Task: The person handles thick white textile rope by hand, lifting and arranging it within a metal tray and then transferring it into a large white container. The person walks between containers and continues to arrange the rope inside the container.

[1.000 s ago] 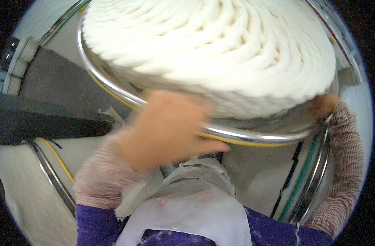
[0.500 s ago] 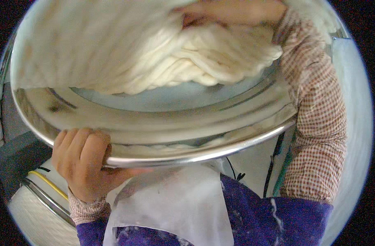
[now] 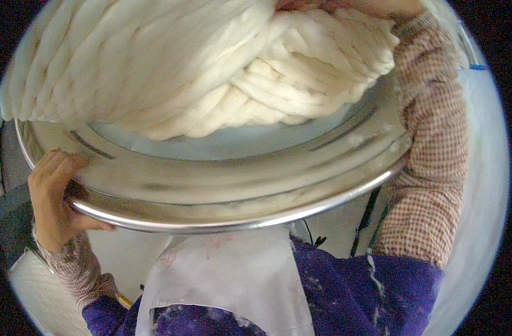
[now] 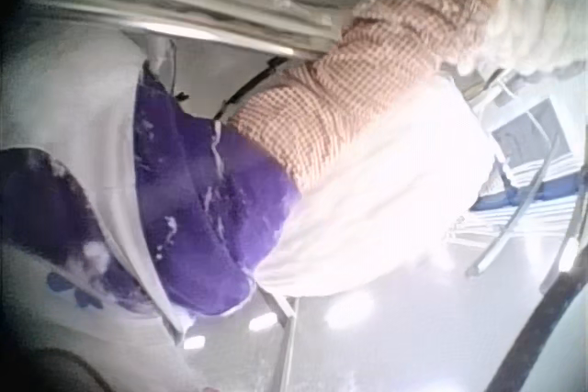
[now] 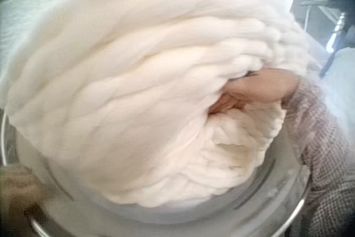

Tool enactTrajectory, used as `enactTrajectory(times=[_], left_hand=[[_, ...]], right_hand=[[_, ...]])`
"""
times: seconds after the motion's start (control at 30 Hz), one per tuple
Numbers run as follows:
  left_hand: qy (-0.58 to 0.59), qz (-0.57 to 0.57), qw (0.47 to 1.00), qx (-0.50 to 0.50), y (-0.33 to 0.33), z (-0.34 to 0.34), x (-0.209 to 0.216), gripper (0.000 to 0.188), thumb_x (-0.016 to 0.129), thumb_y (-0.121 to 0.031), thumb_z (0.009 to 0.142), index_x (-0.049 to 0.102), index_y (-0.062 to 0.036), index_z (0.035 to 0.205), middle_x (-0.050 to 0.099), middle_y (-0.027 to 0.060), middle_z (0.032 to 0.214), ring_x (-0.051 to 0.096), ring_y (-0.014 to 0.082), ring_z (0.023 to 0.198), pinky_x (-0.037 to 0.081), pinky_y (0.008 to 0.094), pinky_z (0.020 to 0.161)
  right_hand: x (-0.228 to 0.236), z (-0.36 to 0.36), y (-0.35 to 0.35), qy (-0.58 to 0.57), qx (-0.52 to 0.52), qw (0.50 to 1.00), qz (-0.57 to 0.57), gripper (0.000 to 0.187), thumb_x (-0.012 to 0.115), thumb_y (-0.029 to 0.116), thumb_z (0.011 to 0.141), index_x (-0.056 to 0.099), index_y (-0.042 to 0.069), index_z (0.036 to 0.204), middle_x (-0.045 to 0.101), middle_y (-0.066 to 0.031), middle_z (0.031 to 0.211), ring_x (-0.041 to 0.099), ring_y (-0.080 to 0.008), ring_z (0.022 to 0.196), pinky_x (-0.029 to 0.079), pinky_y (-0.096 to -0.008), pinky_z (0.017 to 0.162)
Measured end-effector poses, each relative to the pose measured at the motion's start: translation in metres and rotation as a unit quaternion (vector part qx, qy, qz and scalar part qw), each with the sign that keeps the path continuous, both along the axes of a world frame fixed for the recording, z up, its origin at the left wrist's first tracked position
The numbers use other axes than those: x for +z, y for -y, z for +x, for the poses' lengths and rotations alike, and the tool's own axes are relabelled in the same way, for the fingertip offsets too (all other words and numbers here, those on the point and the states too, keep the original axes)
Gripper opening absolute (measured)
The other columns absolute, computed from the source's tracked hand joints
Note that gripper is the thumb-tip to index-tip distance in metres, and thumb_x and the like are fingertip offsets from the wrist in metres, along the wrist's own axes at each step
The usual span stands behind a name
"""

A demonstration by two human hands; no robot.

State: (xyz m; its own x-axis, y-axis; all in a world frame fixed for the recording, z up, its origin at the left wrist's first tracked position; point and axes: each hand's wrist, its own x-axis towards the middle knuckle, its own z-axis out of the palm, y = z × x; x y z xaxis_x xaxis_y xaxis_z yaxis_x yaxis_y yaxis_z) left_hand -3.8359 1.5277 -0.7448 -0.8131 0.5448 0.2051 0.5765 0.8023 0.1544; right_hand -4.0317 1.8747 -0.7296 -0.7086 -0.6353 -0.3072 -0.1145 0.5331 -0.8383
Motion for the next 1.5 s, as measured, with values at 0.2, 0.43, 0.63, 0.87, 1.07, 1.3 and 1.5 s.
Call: enactTrajectory(times=[0.2,0.43,0.63,0.87,1.07,1.3,1.5], left_hand=[[-0.039,0.013,0.995,0.086,-0.002,0.021,-0.021,0.081,0.072,-0.080,0.046,0.053,-0.0047,0.069,0.046,0.0060,0.055,0.049,0.0258,0.052,0.038,0.0359,0.054],[-0.028,-0.010,0.986,0.166,-0.075,0.048,-0.023,0.074,0.074,-0.076,0.051,0.055,-0.0077,0.070,0.050,0.0073,0.062,0.049,0.0274,0.056,0.039,0.0390,0.056],[-0.023,0.123,0.992,0.036,-0.147,0.057,-0.056,0.054,0.071,-0.059,0.073,0.053,-0.0081,0.068,0.048,0.0054,0.061,0.053,0.0219,0.059,0.040,0.0356,0.055],[0.140,0.063,0.988,-0.016,-0.106,0.026,-0.023,0.058,0.073,-0.059,0.072,0.061,-0.0023,0.070,0.059,0.0094,0.058,0.063,0.0266,0.056,0.049,0.0363,0.054],[0.020,0.067,0.998,0.010,-0.011,0.019,-0.022,0.072,0.071,-0.070,0.065,0.065,0.0016,0.061,0.060,0.0164,0.054,0.065,0.0316,0.052,0.051,0.0373,0.053],[-0.050,0.161,0.986,-0.010,-0.042,0.022,-0.040,0.061,0.072,-0.064,0.066,0.058,-0.0044,0.065,0.059,0.0116,0.059,0.060,0.0273,0.055,0.046,0.0354,0.060],[-0.081,0.182,0.980,-0.009,-0.052,0.025,-0.047,0.060,0.071,-0.064,0.068,0.052,-0.0066,0.063,0.054,0.0081,0.058,0.056,0.0252,0.055,0.042,0.0354,0.057]], right_hand=[[0.002,-0.052,-0.037,0.053,-0.030,0.995,0.084,0.049,0.036,0.031,0.103,0.049,-0.006,0.133,0.060,-0.0207,0.125,0.060,-0.0269,0.116,0.048,-0.0371,0.098],[-0.007,-0.080,-0.088,-0.022,0.034,0.982,0.187,0.052,0.035,0.039,0.101,0.053,0.000,0.131,0.059,-0.0148,0.129,0.058,-0.0269,0.116,0.045,-0.0388,0.098],[-0.017,-0.069,-0.112,-0.065,0.039,0.956,0.282,0.050,0.041,0.038,0.099,0.052,0.003,0.134,0.057,-0.0130,0.132,0.055,-0.0272,0.120,0.041,-0.0385,0.102],[0.001,0.020,-0.100,-0.077,0.146,0.906,0.389,0.050,0.047,0.038,0.097,0.050,0.007,0.136,0.054,-0.0109,0.137,0.051,-0.0276,0.124,0.037,-0.0380,0.107],[0.008,0.098,-0.021,-0.055,0.256,0.872,0.413,0.051,0.053,0.037,0.095,0.048,0.010,0.139,0.051,-0.0090,0.140,0.048,-0.0279,0.128,0.033,-0.0377,0.111],[-0.024,0.121,0.081,-0.059,0.321,0.882,0.340,0.052,0.055,0.037,0.095,0.047,0.011,0.140,0.051,-0.0082,0.141,0.048,-0.0278,0.129,0.032,-0.0371,0.113],[-0.057,0.083,0.089,-0.055,0.190,0.931,0.308,0.051,0.052,0.038,0.096,0.048,0.010,0.139,0.053,-0.0090,0.138,0.050,-0.0269,0.126,0.033,-0.0364,0.112]])
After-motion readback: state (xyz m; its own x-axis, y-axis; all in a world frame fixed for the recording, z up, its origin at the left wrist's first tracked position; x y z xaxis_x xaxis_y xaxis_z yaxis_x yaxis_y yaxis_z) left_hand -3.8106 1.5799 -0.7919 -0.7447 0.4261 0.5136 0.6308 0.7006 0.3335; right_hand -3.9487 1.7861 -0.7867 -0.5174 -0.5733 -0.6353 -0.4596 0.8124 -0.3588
